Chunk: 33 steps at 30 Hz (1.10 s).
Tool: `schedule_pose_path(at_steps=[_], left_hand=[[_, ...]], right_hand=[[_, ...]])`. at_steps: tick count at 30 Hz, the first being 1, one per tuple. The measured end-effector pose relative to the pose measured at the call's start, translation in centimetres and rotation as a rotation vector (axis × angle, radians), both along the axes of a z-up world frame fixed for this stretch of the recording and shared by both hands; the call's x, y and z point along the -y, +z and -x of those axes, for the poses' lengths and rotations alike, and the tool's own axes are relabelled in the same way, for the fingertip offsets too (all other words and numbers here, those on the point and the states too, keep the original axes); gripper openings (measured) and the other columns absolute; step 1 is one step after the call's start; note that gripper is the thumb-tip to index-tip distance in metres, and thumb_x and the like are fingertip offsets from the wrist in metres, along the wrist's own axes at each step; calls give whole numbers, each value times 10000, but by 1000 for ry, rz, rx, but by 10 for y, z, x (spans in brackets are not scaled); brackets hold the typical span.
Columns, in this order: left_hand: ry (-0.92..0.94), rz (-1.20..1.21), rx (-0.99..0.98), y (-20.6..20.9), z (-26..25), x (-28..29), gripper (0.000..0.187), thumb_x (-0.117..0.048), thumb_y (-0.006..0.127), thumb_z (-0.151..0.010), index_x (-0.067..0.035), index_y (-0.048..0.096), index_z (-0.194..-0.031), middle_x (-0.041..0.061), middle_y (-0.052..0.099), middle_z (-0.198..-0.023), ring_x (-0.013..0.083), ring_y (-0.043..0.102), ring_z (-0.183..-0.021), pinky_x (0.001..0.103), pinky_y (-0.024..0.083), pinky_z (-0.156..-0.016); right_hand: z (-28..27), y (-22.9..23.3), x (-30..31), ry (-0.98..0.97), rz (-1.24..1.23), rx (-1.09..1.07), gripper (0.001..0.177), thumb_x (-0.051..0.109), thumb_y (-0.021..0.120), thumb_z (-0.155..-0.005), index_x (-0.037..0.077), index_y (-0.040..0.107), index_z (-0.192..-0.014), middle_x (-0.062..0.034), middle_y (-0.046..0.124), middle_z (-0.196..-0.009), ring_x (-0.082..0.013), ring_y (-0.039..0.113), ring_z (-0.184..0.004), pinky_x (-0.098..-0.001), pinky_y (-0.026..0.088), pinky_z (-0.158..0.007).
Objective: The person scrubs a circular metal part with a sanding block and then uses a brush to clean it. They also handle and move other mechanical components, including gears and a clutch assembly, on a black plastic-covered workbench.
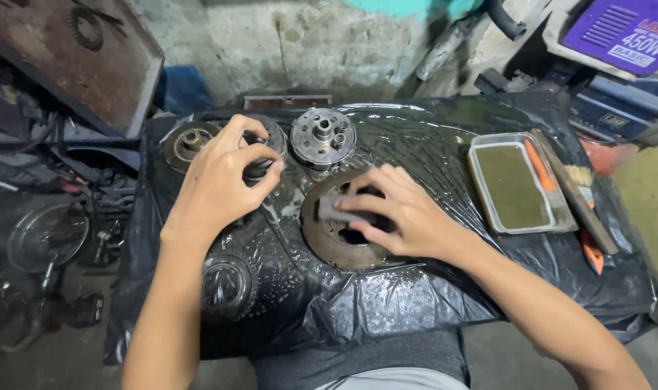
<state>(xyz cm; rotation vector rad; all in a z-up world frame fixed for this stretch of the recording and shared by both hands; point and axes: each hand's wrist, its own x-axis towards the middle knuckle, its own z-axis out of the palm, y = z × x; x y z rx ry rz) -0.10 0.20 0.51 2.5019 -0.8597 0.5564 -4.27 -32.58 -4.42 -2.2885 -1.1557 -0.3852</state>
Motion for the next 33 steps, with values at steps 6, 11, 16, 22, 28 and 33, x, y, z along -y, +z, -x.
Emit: schedule_pose_path(at_steps=[6,11,16,22,28,33], left_hand=[[9,-2,3,-3,-2,0,148,-290,796,-972,-146,830,-979,39,662,-1207,286,727,-938,427,593,-867],[2,-6,9,-2,-1,0,137,-288,787,-982,-158,829,-983,31,657,-1204,287,726,-924,432,594,-863],[17,-10,-8,-2,0,-2,158,-301,784,-979,-150,830,-989,43,661,-1212,307,733,-939,442,598,-869],[4,-18,-11,-3,-3,0,122,-279,792,-962,-167,833,-986,33,650,-1210,299,730,-946,440,597,-869],[9,-7,-12,0,-1,1,140,-293,786,-984,-163,840,-989,29,657,-1209,295,734,-944,439,599,-868],[10,-1,-46,3,1,0,120,-266,775,-983,-170,849,-987,23,661,-1206,299,733,-919,424,596,-867]], right_hand=[[18,22,-8,119,-35,-117,217,268,783,-985,164,834,-1168,-118,703,-1217,-342,628,-983,-452,512,-906],[2,16,5,21,13,-20,194,308,732,-1030,178,792,-1161,-96,677,-1255,-348,611,-1030,-463,493,-922],[9,31,6,134,-7,-165,124,248,790,-980,186,825,-1081,-94,725,-1243,-347,645,-1028,-451,501,-908],[4,24,12,-29,11,-93,160,306,791,-1000,183,799,-1102,-81,696,-1239,-333,629,-1043,-439,478,-902],[1,20,11,25,-2,-194,177,284,834,-959,199,825,-1115,-69,726,-1205,-332,652,-1014,-439,495,-889],[9,28,10,21,37,-192,153,278,826,-959,185,786,-1074,-58,706,-1176,-335,650,-1035,-447,497,-895]])
